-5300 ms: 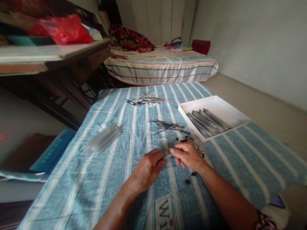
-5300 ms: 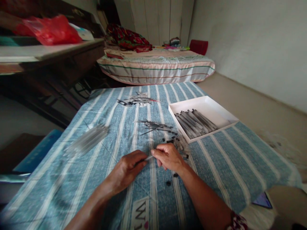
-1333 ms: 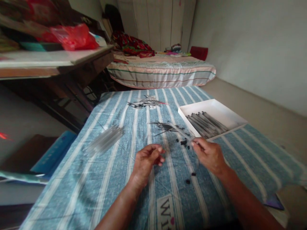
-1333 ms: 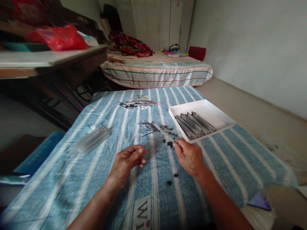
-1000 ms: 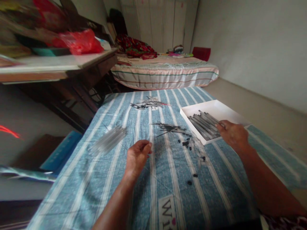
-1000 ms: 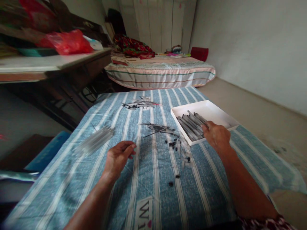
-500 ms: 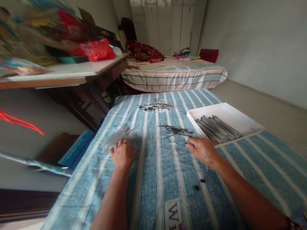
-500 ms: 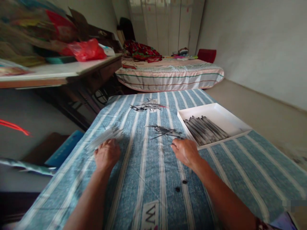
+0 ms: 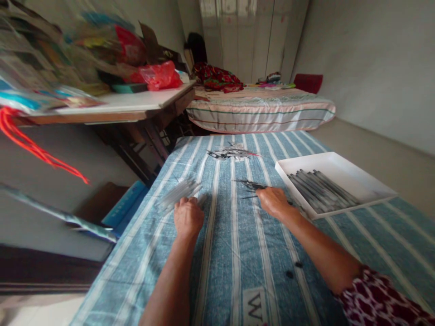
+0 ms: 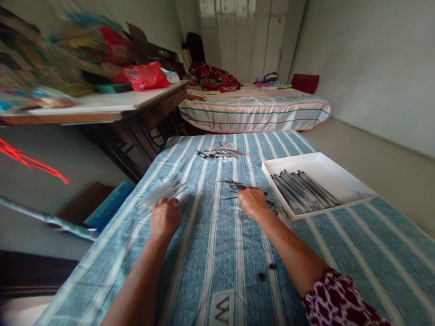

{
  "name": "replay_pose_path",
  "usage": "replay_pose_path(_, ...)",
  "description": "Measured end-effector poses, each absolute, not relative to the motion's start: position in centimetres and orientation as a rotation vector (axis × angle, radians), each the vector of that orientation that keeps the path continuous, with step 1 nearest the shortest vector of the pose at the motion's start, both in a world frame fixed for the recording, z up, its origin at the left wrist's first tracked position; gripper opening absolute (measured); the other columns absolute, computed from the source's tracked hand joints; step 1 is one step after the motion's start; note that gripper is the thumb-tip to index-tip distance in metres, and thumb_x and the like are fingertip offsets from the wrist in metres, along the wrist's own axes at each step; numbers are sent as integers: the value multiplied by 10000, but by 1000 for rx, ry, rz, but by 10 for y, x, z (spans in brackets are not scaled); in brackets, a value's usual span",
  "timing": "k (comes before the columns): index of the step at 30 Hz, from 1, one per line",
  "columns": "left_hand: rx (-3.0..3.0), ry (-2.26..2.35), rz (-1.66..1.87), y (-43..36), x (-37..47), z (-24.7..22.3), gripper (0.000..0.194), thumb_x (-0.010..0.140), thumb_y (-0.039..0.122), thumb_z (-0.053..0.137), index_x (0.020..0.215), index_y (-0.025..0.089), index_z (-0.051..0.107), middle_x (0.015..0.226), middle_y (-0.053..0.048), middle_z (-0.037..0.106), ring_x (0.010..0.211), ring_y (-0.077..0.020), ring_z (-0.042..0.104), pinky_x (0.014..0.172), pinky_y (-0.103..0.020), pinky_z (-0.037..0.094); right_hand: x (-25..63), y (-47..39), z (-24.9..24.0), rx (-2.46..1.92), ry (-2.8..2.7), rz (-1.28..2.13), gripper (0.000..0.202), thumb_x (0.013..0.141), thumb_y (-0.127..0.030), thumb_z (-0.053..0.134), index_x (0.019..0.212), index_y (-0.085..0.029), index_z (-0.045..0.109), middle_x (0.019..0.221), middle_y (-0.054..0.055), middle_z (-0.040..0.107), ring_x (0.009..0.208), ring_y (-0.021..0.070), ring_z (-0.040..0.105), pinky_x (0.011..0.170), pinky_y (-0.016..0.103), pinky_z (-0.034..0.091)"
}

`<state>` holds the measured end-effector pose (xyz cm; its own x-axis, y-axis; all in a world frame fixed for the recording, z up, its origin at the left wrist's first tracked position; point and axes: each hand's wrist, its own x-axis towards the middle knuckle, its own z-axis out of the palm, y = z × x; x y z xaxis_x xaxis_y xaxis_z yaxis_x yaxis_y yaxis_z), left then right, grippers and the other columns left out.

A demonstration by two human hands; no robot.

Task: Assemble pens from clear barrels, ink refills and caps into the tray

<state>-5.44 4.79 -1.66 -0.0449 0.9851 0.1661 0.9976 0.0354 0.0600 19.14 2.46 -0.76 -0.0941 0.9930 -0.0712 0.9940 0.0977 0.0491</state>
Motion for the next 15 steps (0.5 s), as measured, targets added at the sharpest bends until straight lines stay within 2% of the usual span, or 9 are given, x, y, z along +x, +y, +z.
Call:
replay_pose_path(4,-2159,-2199,-345,47,-57,-18,195,773,165,491,802,151,683,885,-147,641,855,-297,608,717,-352,456,189,21,-9,2005,2286,12,303,882,-102,367,970,-133,655,842,164,719,837,270,690,676,304,471)
replay_pose_path(7,-2232,-2166,-478,44,-54,-16,202,798,161,465,846,144,660,891,-133,651,850,-273,624,726,-340,464,190,10,-4,2003,2304,41,322,904,-118,327,998,-153,633,835,139,723,803,265,694,651,302,465)
replay_pose_path(12,-2609,-1966,-672,32,-35,-14,152,814,229,519,887,186,645,792,-12,683,736,-154,646,696,-221,482,194,-9,12,1970,2447,126,294,918,-158,340,966,-184,628,844,86,724,769,224,688,603,258,423)
replay_pose_path(15,-2853,-1801,-904,23,-25,-13,143,805,221,525,864,186,650,773,-9,680,713,-149,642,673,-221,484,197,-15,20,1949,2480,166,287,902,-123,357,976,-178,628,840,85,719,756,212,680,598,252,401)
